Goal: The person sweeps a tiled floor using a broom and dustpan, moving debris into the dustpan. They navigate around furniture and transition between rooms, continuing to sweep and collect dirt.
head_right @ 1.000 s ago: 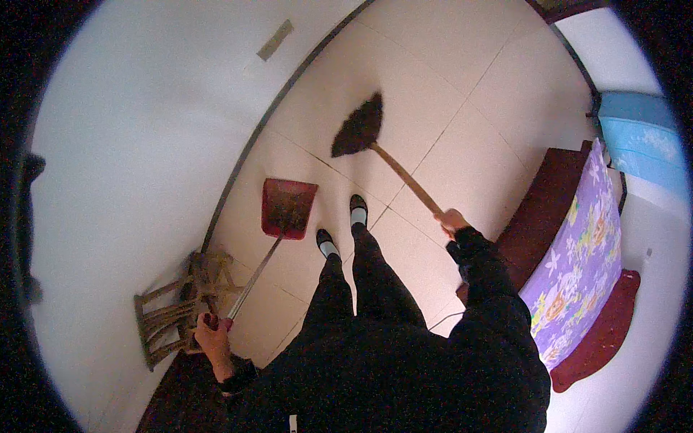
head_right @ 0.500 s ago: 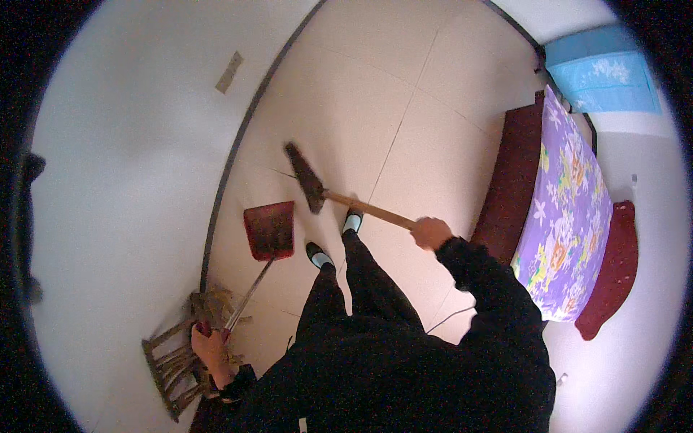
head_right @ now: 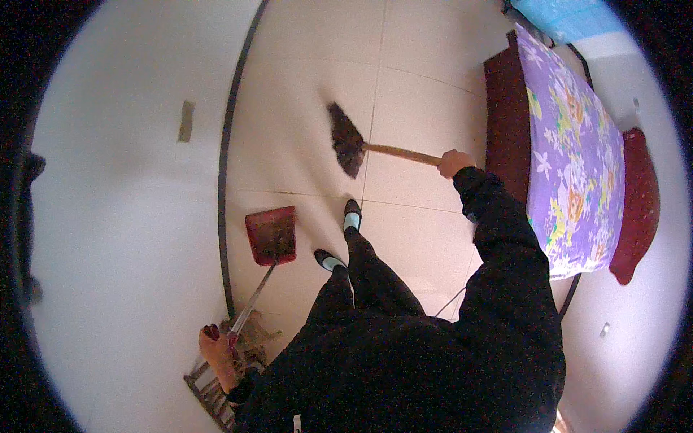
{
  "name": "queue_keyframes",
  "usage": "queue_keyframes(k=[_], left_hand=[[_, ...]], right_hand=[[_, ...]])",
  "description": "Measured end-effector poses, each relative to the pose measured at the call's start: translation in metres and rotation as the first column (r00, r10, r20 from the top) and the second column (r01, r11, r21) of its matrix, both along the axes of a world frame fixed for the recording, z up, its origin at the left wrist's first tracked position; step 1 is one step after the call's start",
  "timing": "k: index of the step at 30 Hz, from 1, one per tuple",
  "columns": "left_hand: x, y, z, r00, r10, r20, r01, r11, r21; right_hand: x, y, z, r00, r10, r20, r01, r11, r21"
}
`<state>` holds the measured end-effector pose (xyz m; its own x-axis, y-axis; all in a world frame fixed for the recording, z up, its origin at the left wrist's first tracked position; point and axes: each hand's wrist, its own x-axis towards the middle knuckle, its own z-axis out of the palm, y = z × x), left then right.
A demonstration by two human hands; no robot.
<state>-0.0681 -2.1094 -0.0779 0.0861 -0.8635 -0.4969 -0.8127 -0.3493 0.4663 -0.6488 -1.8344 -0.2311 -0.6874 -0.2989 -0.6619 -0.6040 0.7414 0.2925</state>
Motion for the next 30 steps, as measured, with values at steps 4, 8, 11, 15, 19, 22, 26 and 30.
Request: queue_keyframes(k=[4,8,11,15,19,22,26,30], left_hand=[[-0.051,-0.018,0.006,0.998,-0.057,-0.036,0.055,0.996,-0.064],[-0.092,-0.043,-0.003,0.969,-0.238,-0.06,0.231,0.967,-0.104],[-0.124,-0.06,-0.002,0.909,-0.408,0.081,0.414,0.907,-0.08],[-0.173,-0.068,0.004,0.789,-0.597,0.148,0.614,0.775,-0.146],[-0.218,-0.078,0.007,0.746,-0.653,0.135,0.666,0.736,-0.12],[-0.24,-0.088,0.007,0.649,-0.738,0.183,0.757,0.651,-0.062],[-0.262,-0.098,0.001,0.589,-0.804,0.077,0.807,0.581,-0.109],[-0.281,-0.104,0.003,0.56,-0.826,0.064,0.826,0.551,-0.115]], right_hand=[[0.023,0.054,-0.002,0.997,0.03,-0.077,-0.046,0.977,-0.209],[0.093,0.12,0.002,0.968,-0.235,-0.086,0.193,0.92,-0.34],[0.146,0.157,0.015,0.328,-0.632,0.702,0.894,0.448,-0.014],[0.227,0.182,0.049,-0.103,-0.626,0.773,0.992,-0.008,0.126],[0.316,0.188,0.078,-0.325,-0.616,0.718,0.945,-0.246,0.216],[0.361,0.186,0.079,-0.623,-0.412,0.665,0.744,-0.575,0.34],[0.388,0.187,0.05,-0.761,0.264,0.593,0.182,-0.79,0.586],[0.367,0.191,-0.012,0.505,-0.428,0.75,0.819,-0.037,-0.573]])
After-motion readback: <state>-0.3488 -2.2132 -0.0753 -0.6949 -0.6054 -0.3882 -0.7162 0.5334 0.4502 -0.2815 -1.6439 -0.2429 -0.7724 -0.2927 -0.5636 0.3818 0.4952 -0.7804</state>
